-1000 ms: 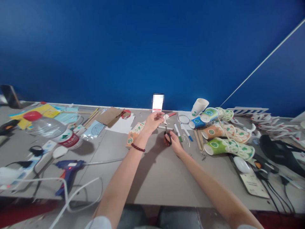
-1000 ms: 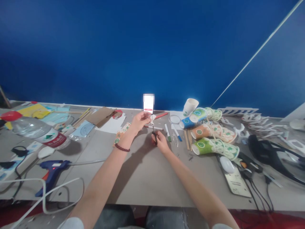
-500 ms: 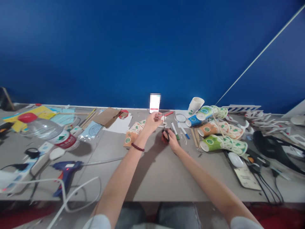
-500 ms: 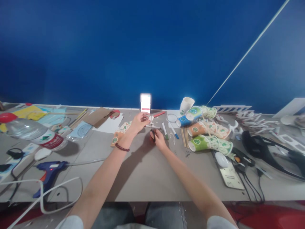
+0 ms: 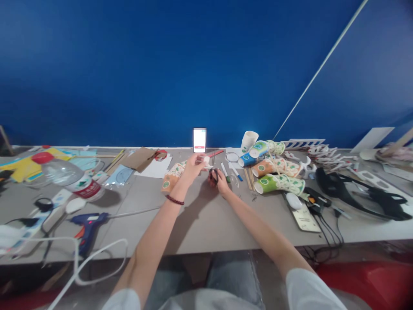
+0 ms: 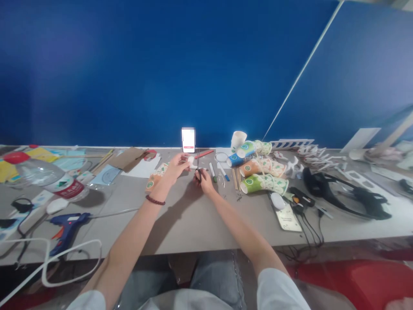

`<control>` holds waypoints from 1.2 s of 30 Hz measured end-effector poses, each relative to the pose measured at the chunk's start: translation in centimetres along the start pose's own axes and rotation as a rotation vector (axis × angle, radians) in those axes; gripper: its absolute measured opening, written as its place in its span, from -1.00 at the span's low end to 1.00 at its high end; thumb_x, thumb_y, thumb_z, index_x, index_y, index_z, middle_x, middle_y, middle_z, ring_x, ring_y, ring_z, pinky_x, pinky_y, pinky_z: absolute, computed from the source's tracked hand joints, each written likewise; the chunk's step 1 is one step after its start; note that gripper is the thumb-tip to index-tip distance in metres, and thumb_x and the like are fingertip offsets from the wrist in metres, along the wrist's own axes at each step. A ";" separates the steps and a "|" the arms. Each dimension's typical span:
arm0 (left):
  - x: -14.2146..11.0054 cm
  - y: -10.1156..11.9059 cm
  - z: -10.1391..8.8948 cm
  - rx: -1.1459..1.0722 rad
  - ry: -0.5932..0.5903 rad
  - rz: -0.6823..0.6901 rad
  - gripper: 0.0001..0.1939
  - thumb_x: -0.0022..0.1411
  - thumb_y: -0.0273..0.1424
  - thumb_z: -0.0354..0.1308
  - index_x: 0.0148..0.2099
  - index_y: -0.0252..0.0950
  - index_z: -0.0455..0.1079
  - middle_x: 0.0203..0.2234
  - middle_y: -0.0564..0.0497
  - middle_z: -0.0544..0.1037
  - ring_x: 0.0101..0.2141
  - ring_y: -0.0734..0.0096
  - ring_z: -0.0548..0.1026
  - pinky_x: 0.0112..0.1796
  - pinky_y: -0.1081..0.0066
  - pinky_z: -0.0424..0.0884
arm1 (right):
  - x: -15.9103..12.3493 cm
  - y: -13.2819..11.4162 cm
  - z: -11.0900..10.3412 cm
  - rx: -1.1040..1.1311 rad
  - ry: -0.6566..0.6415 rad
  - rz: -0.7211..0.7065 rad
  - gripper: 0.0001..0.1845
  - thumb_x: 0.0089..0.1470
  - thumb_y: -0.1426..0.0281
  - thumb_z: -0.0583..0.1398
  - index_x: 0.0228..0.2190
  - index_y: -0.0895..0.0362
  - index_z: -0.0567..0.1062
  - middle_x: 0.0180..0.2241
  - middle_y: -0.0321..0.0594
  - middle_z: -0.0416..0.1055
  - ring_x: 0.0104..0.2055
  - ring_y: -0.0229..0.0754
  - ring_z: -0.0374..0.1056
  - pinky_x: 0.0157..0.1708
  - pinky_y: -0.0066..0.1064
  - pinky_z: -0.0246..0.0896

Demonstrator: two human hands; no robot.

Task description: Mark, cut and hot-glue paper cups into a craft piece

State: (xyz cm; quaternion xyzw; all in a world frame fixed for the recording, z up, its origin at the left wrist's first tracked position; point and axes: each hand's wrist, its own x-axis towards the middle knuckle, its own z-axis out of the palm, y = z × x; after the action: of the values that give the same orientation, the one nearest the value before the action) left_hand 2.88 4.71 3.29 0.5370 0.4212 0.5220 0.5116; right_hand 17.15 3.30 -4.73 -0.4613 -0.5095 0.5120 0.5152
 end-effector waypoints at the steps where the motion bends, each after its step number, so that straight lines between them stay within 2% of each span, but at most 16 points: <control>1: -0.4 -0.2 -0.3 -0.051 -0.007 -0.022 -0.66 -0.02 -0.40 0.31 -0.13 -0.27 0.42 -0.27 0.00 0.47 -0.34 0.45 0.49 -0.35 0.43 0.48 | 0.0 0.0 0.1 0.001 0.009 0.001 -0.41 -0.12 -0.24 0.18 -0.45 0.03 0.29 -0.56 -0.33 0.36 -0.65 -0.31 0.19 -0.67 -0.43 0.05; 3: -1.0 -0.8 -0.8 -0.139 -0.029 -0.075 -0.62 -0.02 -0.37 0.33 -0.10 -0.25 0.41 -0.33 0.06 0.46 -0.39 0.49 0.50 -0.33 0.43 0.48 | 0.1 0.1 0.2 -0.004 0.020 0.001 -0.43 -0.11 -0.21 0.19 -0.44 0.03 0.29 -0.56 -0.34 0.36 -0.65 -0.31 0.19 -0.68 -0.44 0.04; 7: -1.9 -2.6 -1.5 -0.277 0.024 -0.106 -0.53 -0.10 -0.36 0.37 -0.10 -0.26 0.37 -0.39 0.11 0.47 -0.43 0.48 0.53 -0.33 0.42 0.47 | 0.2 0.2 0.5 -0.034 0.032 0.007 -0.49 -0.13 -0.13 0.24 -0.46 0.04 0.30 -0.62 -0.39 0.32 -0.66 -0.31 0.18 -0.67 -0.46 0.07; 15: -2.2 -5.0 -0.6 -0.385 0.078 -0.072 -0.48 -0.18 -0.33 0.43 -0.15 -0.25 0.34 -0.40 0.12 0.51 -0.44 0.51 0.51 -0.27 0.40 0.46 | 0.3 0.6 0.8 -0.100 0.083 -0.023 -0.59 -0.16 0.02 0.31 -0.51 0.04 0.32 -0.59 -0.39 0.33 -0.57 -0.29 0.24 -0.60 -0.47 0.15; 20: -1.9 -5.6 -1.1 -0.548 0.021 -0.098 -0.48 -0.19 -0.38 0.47 -0.16 -0.24 0.35 -0.43 0.13 0.53 -0.47 0.55 0.50 -0.31 0.46 0.44 | 0.8 0.9 0.5 -0.100 0.126 -0.019 -0.64 -0.06 0.03 0.23 -0.50 0.04 0.30 -0.64 -0.41 0.29 -0.63 -0.30 0.20 -0.63 -0.46 0.11; 23: -2.0 -5.9 -1.2 -0.506 -0.003 -0.105 -0.51 -0.18 -0.39 0.48 -0.18 -0.26 0.37 -0.44 0.12 0.53 -0.48 0.54 0.50 -0.34 0.45 0.44 | 1.2 1.3 0.4 -0.099 0.130 -0.013 -0.69 -0.04 0.09 0.22 -0.49 0.04 0.31 -0.64 -0.42 0.30 -0.65 -0.30 0.18 -0.64 -0.47 0.10; 27: -2.2 -6.2 -0.3 -0.326 0.076 -0.110 -0.50 -0.24 -0.36 0.49 -0.21 -0.30 0.39 -0.42 0.09 0.54 -0.47 0.50 0.52 -0.35 0.42 0.46 | 1.3 1.7 0.5 -0.078 0.100 -0.024 -0.76 -0.08 0.18 0.24 -0.49 0.05 0.33 -0.60 -0.40 0.33 -0.59 -0.29 0.25 -0.61 -0.48 0.15; 32: -2.4 -6.4 0.5 -0.334 0.119 -0.095 -0.47 -0.27 -0.32 0.49 -0.22 -0.29 0.38 -0.40 0.07 0.55 -0.44 0.44 0.52 -0.38 0.41 0.46 | 1.1 1.3 0.6 -0.029 0.055 -0.022 -0.74 -0.10 0.18 0.26 -0.48 0.05 0.32 -0.61 -0.41 0.32 -0.53 -0.26 0.31 -0.58 -0.49 0.18; 36: -2.6 -6.4 0.5 -0.292 0.133 -0.056 -0.50 -0.23 -0.32 0.47 -0.21 -0.29 0.39 -0.34 0.04 0.54 -0.35 0.42 0.52 -0.34 0.42 0.45 | 0.9 1.0 0.6 -0.009 0.034 -0.010 -0.69 -0.11 0.14 0.28 -0.45 0.06 0.34 -0.58 -0.37 0.35 -0.57 -0.27 0.31 -0.62 -0.48 0.17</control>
State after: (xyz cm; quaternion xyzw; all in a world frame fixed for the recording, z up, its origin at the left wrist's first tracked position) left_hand 3.64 2.91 -3.37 0.4091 0.3887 0.5977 0.5694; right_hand 16.42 4.22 -5.69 -0.4696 -0.5053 0.4991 0.5244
